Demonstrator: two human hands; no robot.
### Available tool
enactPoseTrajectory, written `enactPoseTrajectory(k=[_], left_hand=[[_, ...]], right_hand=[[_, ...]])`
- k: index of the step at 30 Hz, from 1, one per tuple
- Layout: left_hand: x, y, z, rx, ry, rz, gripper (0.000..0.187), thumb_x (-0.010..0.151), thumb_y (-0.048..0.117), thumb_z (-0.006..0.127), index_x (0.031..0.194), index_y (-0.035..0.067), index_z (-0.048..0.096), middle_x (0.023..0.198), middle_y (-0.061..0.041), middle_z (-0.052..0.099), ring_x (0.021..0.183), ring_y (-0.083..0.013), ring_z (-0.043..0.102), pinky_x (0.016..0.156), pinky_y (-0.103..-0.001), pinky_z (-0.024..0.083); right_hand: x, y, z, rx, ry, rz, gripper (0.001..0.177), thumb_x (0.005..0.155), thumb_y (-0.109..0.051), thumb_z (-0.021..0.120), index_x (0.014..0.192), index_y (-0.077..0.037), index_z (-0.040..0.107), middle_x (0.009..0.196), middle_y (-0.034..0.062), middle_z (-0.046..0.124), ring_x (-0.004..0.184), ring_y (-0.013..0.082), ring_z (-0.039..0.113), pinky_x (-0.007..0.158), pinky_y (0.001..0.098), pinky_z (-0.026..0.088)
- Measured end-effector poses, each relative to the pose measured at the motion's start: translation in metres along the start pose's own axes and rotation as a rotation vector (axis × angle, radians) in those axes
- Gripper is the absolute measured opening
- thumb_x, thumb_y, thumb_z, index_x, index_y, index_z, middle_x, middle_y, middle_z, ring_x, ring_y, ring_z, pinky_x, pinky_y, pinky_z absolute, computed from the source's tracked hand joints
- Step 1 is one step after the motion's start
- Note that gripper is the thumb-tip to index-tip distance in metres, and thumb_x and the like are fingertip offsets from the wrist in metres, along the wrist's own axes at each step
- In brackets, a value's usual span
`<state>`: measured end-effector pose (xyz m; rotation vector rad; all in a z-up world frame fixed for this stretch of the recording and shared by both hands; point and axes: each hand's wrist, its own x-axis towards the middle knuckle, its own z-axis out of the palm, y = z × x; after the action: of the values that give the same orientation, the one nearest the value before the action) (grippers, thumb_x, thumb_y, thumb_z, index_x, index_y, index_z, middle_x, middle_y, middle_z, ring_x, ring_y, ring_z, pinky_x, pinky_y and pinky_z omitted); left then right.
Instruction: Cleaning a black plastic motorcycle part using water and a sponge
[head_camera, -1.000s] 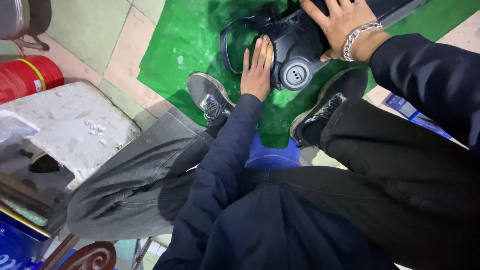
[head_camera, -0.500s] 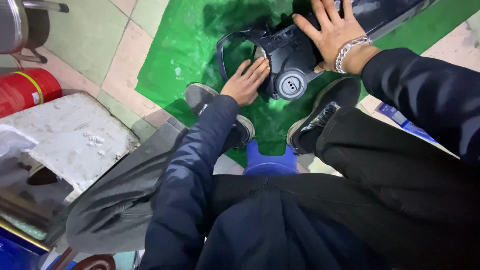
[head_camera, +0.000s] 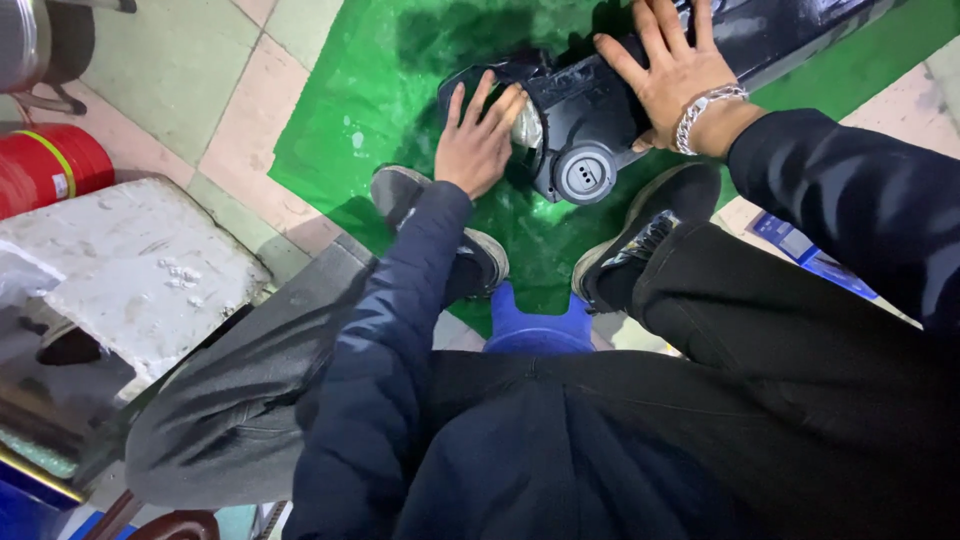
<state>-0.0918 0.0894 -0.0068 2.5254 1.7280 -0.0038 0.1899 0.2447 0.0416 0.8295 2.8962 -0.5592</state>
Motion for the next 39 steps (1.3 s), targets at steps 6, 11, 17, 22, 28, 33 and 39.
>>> enactPoseTrajectory(k=[6,11,17,22,28,33,39], left_hand=[[0.008,0.051,0.013,-0.031,-0.085,-0.296,0.061,0.099,0.028,0.056,0.156,0.011,0.045,0.164,-0.004,0.034,0.154,-0.0254,0.018,0.121,-0.053,0.023],[0.002,0.068,0.008,0.034,-0.146,-0.294,0.07,0.097,0.029,0.06,0.16,0.008,0.037,0.167,-0.008,0.024,0.156,-0.023,0.014,0.121,-0.049,0.029],[-0.026,0.073,0.011,0.084,-0.167,-0.067,0.068,0.096,0.006,0.051,0.161,-0.002,0.033,0.168,-0.013,0.023,0.155,-0.0258,0.01,0.121,-0.049,0.021],[-0.05,0.065,0.008,-0.026,-0.08,0.072,0.063,0.1,0.018,0.057,0.159,0.006,0.036,0.166,-0.009,0.021,0.155,-0.0286,0.012,0.12,-0.054,0.032],[-0.032,0.045,-0.015,-0.136,-0.102,0.086,0.058,0.107,0.022,0.048,0.161,0.01,0.033,0.166,-0.006,0.029,0.155,-0.0288,0.016,0.125,-0.055,0.022],[-0.017,0.019,-0.015,-0.148,-0.206,0.098,0.059,0.111,0.024,0.042,0.166,0.016,0.023,0.17,-0.004,0.02,0.156,-0.0303,0.013,0.127,-0.054,0.011],[-0.002,0.017,0.002,-0.086,-0.092,-0.075,0.057,0.108,0.026,0.051,0.162,0.017,0.035,0.166,-0.002,0.032,0.154,-0.0296,0.016,0.123,-0.055,0.017]], right_hand=[[-0.001,0.0,0.003,0.02,0.029,-0.017,0.148,0.034,-0.039,0.08,0.168,-0.015,0.02,0.165,0.0377,0.021,0.156,0.0508,0.009,0.118,0.079,0.005],[-0.001,0.004,0.011,-0.16,-0.032,0.004,0.157,0.028,-0.051,0.083,0.169,-0.017,0.025,0.164,0.0343,0.031,0.155,0.0475,0.021,0.116,0.0728,0.017],[-0.002,0.001,0.001,-0.353,-0.09,0.033,0.151,0.039,-0.064,0.079,0.172,-0.021,0.022,0.158,0.0279,0.041,0.144,0.0459,0.04,0.109,0.0622,0.036],[-0.002,0.003,0.007,-0.115,-0.005,-0.002,0.149,0.035,-0.045,0.079,0.169,-0.017,0.021,0.167,0.0324,0.022,0.155,0.0499,0.016,0.117,0.0744,0.016],[-0.001,0.004,0.01,-0.074,0.014,0.005,0.152,0.03,-0.04,0.081,0.168,-0.017,0.021,0.168,0.0328,0.019,0.158,0.0458,0.008,0.117,0.0774,0.012],[-0.001,0.0,0.003,-0.037,0.029,-0.017,0.152,0.03,-0.037,0.083,0.168,-0.013,0.024,0.165,0.0382,0.023,0.156,0.0509,0.013,0.117,0.079,0.009],[-0.002,0.003,0.004,-0.029,0.037,-0.027,0.154,0.03,-0.042,0.081,0.169,-0.012,0.024,0.162,0.0433,0.029,0.155,0.055,0.019,0.121,0.0772,0.001]])
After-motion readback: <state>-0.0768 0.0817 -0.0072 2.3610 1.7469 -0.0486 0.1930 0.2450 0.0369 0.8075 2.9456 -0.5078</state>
